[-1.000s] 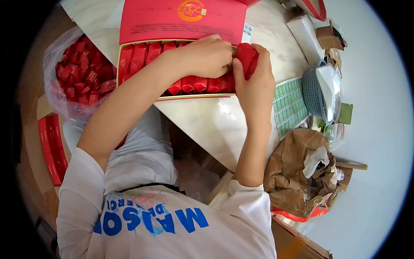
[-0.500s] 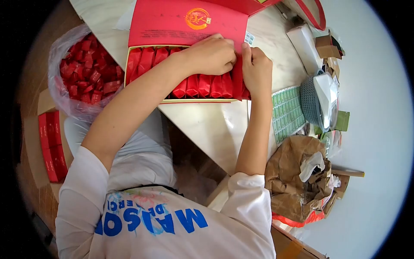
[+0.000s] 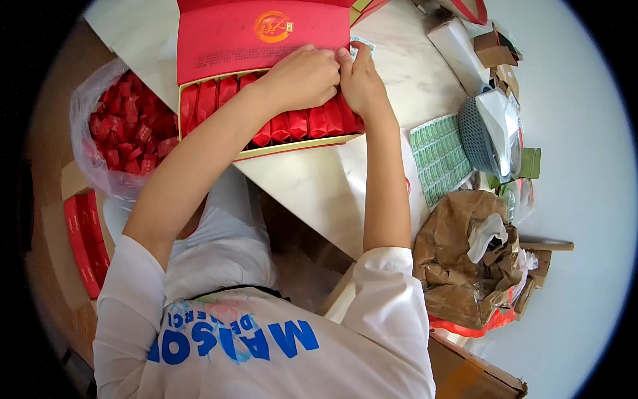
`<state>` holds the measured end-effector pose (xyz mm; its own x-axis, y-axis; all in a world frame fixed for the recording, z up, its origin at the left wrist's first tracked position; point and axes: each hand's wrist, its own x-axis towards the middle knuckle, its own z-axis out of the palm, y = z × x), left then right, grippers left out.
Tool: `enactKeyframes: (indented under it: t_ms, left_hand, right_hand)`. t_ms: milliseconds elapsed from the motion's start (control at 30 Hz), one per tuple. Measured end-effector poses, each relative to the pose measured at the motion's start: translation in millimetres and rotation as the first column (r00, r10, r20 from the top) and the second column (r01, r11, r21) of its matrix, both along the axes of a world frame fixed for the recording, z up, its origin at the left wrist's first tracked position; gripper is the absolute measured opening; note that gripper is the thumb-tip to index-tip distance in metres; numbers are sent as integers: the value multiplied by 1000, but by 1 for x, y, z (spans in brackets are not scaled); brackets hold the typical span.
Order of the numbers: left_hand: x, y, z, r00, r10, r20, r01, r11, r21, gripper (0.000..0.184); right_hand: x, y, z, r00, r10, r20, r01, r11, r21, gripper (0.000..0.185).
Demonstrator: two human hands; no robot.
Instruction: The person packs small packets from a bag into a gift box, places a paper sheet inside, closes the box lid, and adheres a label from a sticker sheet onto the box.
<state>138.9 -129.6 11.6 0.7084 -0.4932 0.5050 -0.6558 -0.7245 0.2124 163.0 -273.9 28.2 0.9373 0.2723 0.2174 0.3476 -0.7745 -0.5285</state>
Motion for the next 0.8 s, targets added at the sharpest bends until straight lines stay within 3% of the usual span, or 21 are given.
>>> enactKeyframes:
  t_ms: [100, 167, 300, 367, 400, 533, 567, 667, 800]
  left_hand:
    - [-1, 3, 4, 1000, 6, -14, -5, 998, 61, 17]
    - [-2, 5, 8, 995, -21, -94, 22, 1000, 12, 16]
    - [-6, 13, 16, 982, -87, -167, 107, 988, 114, 14]
    - [-9, 21, 19, 960, -281, 1, 279, 956, 90, 15]
    - [-12, 23, 24, 959, -269, -90, 281, 945, 168, 18]
    - [-27, 17, 12, 912, -387, -136, 386, 922, -36, 23]
    - [-27, 16, 15, 912, -386, -140, 385, 922, -35, 23]
    - [-26, 10, 15, 940, -324, -102, 338, 923, 184, 28]
    - [-25, 3, 2, 963, -269, 1, 266, 951, 159, 28]
  right_hand:
    - [-1, 3, 2, 1000, -13, -21, 13, 1000, -6, 48]
    - [-3, 4, 5, 996, -62, -57, 55, 991, -120, 48]
    - [-4, 4, 5, 998, -67, 7, 67, 978, -197, 47]
    - [-1, 4, 3, 997, -52, 50, 60, 983, -174, 48]
    - [-1, 5, 4, 998, -54, 37, 60, 980, -187, 48]
    - [3, 7, 3, 997, -32, 63, 44, 979, -198, 47]
    - [3, 7, 1, 997, -16, 71, 29, 982, -187, 46]
    - [5, 6, 1, 996, -10, 87, 25, 984, -177, 42]
    - [8, 6, 6, 991, -42, 125, 68, 974, -218, 38]
